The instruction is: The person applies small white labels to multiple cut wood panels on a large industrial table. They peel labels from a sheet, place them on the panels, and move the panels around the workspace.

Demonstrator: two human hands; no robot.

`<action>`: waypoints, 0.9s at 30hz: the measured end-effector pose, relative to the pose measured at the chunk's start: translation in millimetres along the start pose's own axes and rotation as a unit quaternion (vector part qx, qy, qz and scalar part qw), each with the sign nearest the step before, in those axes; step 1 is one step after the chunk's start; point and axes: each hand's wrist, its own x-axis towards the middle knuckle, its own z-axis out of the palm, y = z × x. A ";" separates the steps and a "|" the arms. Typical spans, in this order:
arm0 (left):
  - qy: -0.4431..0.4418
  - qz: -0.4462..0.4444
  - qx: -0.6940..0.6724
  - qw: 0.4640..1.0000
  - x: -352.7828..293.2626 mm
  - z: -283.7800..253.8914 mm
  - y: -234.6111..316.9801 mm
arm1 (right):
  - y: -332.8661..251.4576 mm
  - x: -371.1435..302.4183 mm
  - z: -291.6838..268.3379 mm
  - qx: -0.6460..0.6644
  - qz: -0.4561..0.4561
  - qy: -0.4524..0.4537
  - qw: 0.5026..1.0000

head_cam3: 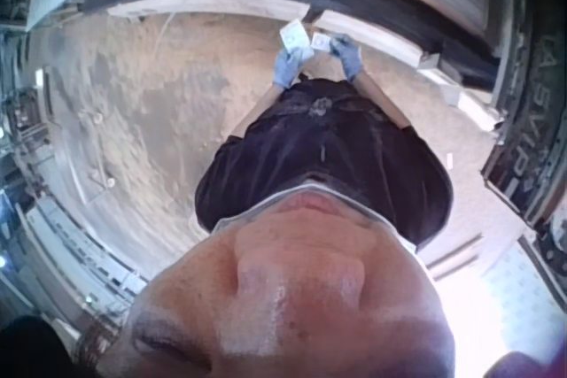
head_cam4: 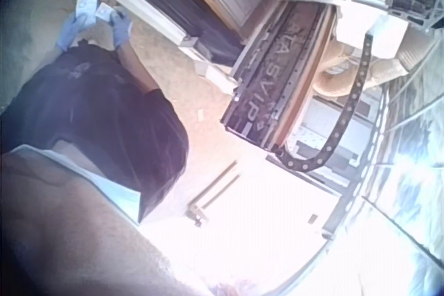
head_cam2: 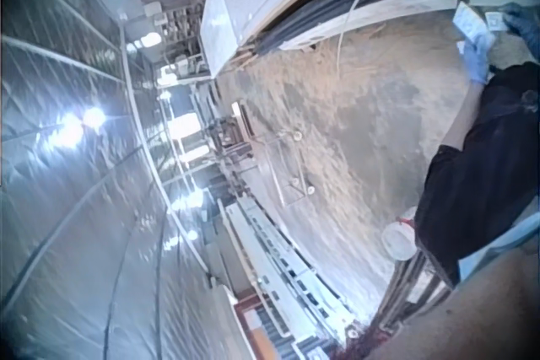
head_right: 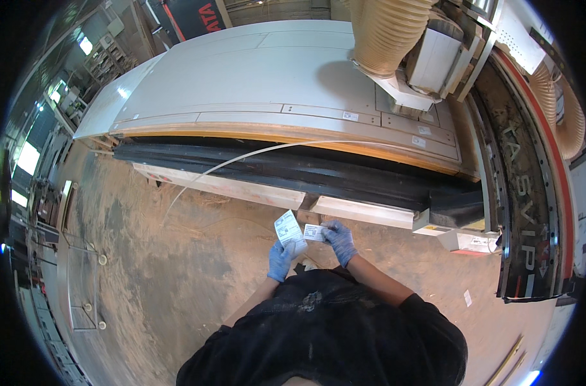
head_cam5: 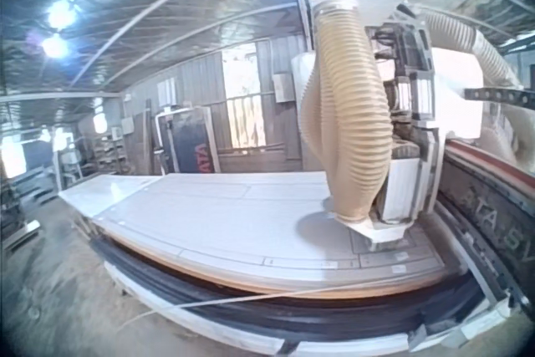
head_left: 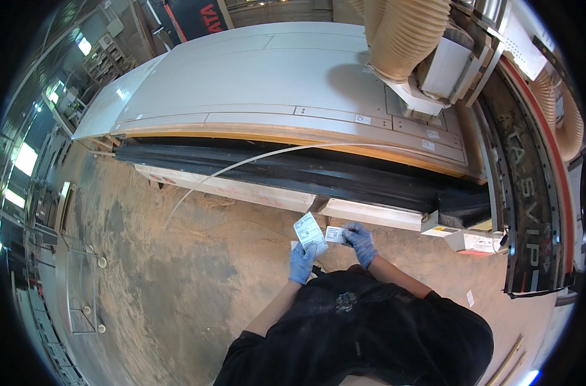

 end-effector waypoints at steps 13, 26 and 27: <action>-0.026 -0.062 -0.118 0.991 -121.0 147.6 -2.6 | -12.6 -147.9 -144.2 0.000 -0.025 0.054 0.998; -0.069 -0.064 -0.055 0.994 -287.8 239.1 8.2 | -2.9 -332.2 -247.5 0.040 0.016 0.119 0.992; -0.080 -0.052 -0.038 0.995 -293.1 237.7 11.1 | -1.9 -334.9 -245.3 0.037 0.021 0.128 0.991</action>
